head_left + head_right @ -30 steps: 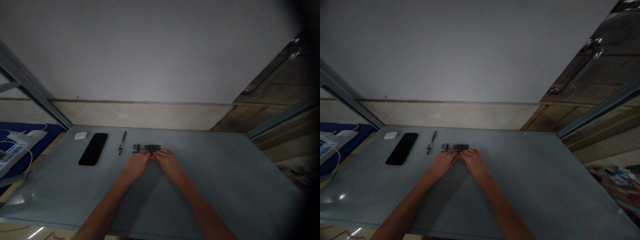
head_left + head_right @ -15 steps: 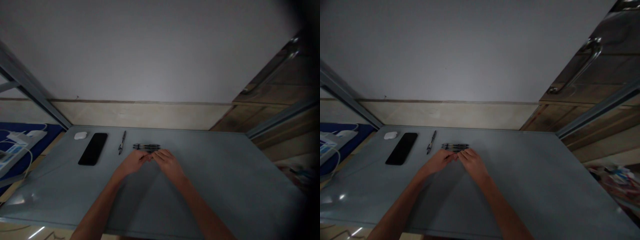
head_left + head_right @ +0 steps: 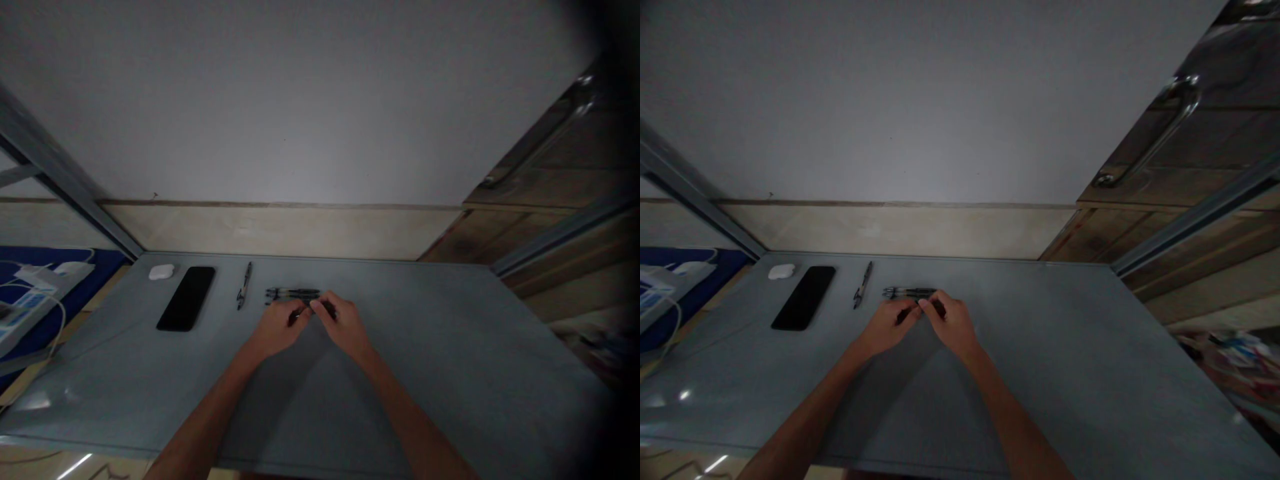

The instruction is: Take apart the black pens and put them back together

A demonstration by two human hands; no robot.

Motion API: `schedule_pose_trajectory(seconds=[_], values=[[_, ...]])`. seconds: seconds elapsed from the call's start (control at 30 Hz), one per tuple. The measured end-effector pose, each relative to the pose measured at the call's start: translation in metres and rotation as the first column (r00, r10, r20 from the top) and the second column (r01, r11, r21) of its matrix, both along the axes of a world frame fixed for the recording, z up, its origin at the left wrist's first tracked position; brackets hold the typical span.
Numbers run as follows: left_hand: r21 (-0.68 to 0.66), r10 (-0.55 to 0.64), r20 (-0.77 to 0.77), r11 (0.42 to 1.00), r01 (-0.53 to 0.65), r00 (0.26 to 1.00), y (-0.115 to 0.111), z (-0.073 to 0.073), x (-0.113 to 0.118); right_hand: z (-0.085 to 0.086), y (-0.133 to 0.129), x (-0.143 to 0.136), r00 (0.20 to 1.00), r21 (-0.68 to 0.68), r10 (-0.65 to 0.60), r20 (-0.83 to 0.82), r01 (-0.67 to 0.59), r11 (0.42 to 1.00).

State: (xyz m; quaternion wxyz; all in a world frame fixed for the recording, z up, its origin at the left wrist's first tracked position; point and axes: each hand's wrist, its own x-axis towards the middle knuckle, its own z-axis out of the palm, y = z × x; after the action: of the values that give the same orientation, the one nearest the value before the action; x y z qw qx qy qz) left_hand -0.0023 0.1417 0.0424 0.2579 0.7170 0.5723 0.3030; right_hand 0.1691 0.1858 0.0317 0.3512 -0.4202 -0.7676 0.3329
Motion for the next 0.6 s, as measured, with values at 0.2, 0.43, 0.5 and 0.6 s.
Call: schedule_pose_trajectory(seconds=[0.2, 0.43, 0.5, 0.6], values=[[-0.015, -0.009, 0.001, 1.000, 0.009, 1.000, -0.0006, -0.0019, 0.0050, -0.0049, 0.0030, -0.0023, 0.999, -0.086, -0.038, -0.010, 0.037, 0.996], [-0.046, -0.003, 0.029, 0.999, 0.004, 1.000, 0.0002, 0.0012, 0.0029, -0.0026, 0.0017, -0.0034, 0.997, -0.142, -0.021, -0.072, 0.011, 0.990], [-0.042, 0.002, 0.041, 0.999, 0.000, 0.999, 0.0001, 0.0006, 0.0031, -0.0011, 0.0020, -0.0029, 0.996, -0.133, -0.002, -0.089, -0.010, 0.991], [-0.050, 0.009, 0.043, 0.999, -0.007, 0.999, -0.0001, -0.0011, 0.0031, 0.0015, 0.0037, -0.0008, 0.993, -0.120, 0.035, -0.113, -0.048, 0.992]])
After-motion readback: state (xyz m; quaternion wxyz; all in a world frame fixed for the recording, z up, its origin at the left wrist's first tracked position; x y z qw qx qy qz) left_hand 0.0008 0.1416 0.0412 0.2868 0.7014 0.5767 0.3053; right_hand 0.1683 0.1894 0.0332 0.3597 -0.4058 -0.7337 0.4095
